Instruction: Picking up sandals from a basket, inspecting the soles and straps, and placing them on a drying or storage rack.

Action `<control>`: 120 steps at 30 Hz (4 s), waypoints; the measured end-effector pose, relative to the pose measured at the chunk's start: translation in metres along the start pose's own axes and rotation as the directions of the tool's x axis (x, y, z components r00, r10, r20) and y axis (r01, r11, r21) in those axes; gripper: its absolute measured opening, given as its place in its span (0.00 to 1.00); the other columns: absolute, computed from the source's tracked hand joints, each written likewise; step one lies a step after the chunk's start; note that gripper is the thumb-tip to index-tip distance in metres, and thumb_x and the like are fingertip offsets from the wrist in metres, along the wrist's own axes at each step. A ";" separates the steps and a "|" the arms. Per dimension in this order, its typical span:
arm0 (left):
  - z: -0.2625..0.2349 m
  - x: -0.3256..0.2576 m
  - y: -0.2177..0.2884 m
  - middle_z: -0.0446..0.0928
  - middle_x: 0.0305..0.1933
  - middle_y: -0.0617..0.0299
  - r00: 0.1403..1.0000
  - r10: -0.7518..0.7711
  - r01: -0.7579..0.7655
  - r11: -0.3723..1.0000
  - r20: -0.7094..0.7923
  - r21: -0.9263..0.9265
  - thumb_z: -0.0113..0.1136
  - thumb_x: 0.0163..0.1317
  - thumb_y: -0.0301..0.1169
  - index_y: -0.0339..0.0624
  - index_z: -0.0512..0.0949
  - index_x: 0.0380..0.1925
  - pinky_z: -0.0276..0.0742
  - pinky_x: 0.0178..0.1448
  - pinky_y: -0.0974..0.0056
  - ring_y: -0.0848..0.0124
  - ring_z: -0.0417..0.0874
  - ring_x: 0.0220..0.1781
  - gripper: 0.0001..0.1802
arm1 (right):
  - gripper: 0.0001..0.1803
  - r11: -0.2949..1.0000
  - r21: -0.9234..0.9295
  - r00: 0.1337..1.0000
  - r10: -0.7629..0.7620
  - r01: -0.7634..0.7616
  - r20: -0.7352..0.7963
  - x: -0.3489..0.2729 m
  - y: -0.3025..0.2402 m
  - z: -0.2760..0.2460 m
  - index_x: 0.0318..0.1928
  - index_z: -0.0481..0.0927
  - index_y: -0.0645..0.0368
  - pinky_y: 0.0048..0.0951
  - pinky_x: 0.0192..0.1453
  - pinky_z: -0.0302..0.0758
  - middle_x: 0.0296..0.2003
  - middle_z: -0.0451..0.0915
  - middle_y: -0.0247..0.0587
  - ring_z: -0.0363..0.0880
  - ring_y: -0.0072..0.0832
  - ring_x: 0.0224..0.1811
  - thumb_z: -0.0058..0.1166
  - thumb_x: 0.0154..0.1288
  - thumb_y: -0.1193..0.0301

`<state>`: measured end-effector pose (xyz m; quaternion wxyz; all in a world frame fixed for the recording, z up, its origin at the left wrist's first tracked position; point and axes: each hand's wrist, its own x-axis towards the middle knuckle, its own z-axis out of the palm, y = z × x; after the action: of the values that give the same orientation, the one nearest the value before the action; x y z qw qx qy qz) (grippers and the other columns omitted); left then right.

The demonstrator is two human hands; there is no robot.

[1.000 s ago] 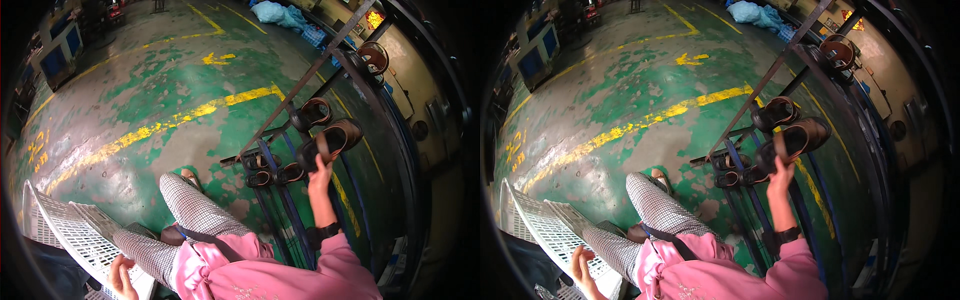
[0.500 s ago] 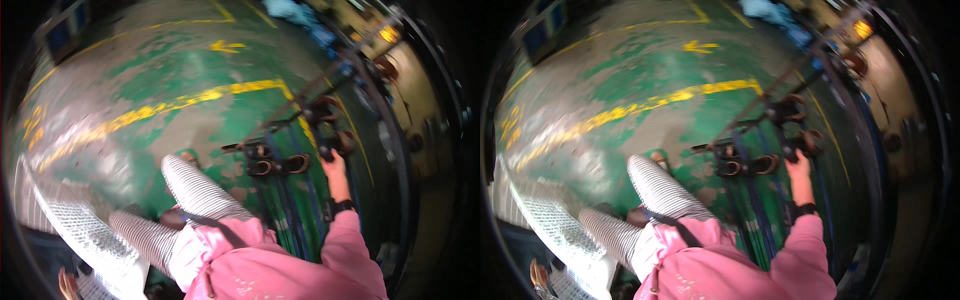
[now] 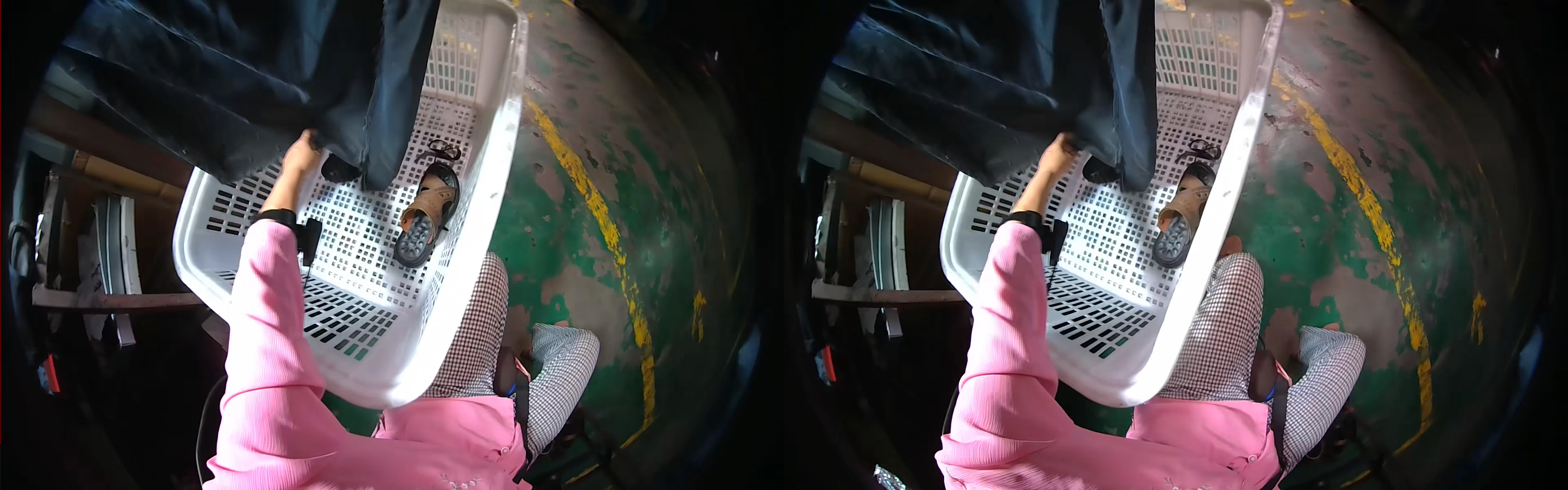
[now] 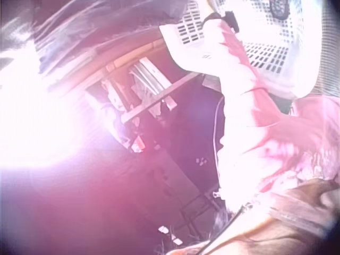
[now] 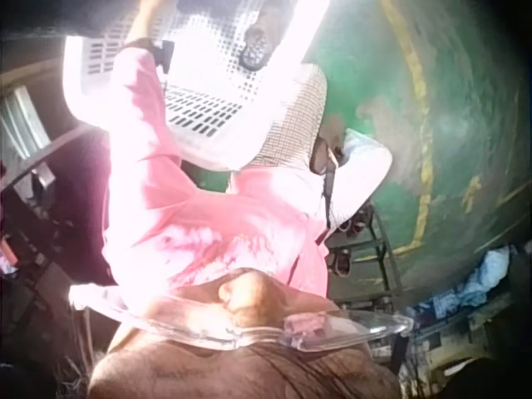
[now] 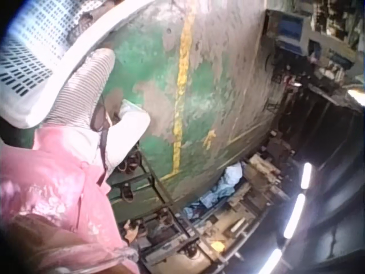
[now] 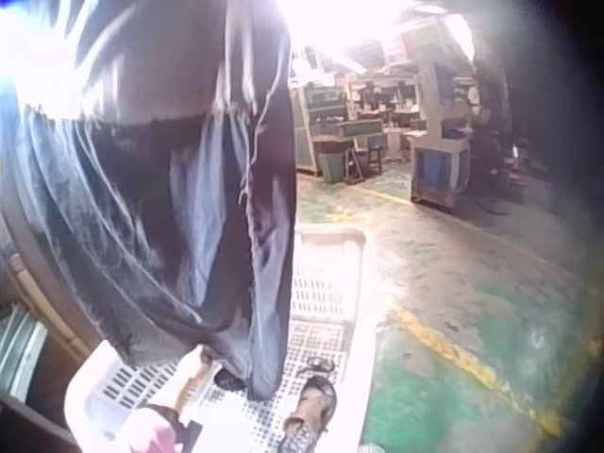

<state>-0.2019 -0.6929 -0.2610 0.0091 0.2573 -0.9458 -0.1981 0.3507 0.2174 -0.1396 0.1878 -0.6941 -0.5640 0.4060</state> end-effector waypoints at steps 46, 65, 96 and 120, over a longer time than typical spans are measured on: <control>-0.083 -0.407 0.302 0.82 0.38 0.57 0.689 0.708 -0.294 0.466 0.153 -0.834 0.61 0.60 0.27 0.38 0.74 0.55 0.78 0.42 0.68 0.72 0.82 0.36 0.22 | 0.33 0.947 0.261 -0.092 -0.282 -0.189 0.955 -0.284 -0.145 0.297 0.63 0.62 0.60 0.30 0.63 0.67 0.54 0.73 0.37 0.72 0.27 0.56 0.60 0.58 0.79; 0.032 -0.426 0.411 0.76 0.29 0.60 0.569 0.778 -0.740 0.342 -0.266 -0.580 0.64 0.50 0.24 0.41 0.77 0.30 0.73 0.33 0.62 0.61 0.78 0.30 0.08 | 0.35 0.471 0.330 0.139 -0.718 0.818 0.682 -0.216 -0.142 0.236 0.60 0.67 0.64 0.36 0.60 0.69 0.53 0.74 0.52 0.74 0.44 0.56 0.65 0.50 0.74; 0.064 -0.376 0.410 0.69 0.21 0.71 0.757 0.584 0.152 0.278 0.293 -0.948 0.53 0.56 0.21 0.39 0.72 0.27 0.64 0.24 0.75 0.84 0.67 0.22 0.02 | 0.33 0.653 0.221 0.226 -0.528 0.724 0.819 -0.199 -0.133 0.236 0.61 0.67 0.63 0.24 0.52 0.71 0.47 0.78 0.40 0.76 0.24 0.47 0.62 0.53 0.77; 0.091 -0.449 0.355 0.68 0.22 0.71 0.592 0.607 0.387 0.363 0.530 -0.848 0.50 0.66 0.26 0.39 0.72 0.36 0.64 0.25 0.77 0.83 0.67 0.20 0.03 | 0.32 0.206 -0.362 -0.408 -0.623 -0.909 0.668 -0.163 -0.082 0.267 0.70 0.56 0.46 0.29 0.29 0.73 0.48 0.68 0.42 0.67 0.31 0.32 0.43 0.67 0.56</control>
<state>0.0053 -0.1591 -0.1720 -0.2550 0.0108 -0.5713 -0.7801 0.0863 0.0363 -0.1835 -0.1856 0.0578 0.2144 0.9572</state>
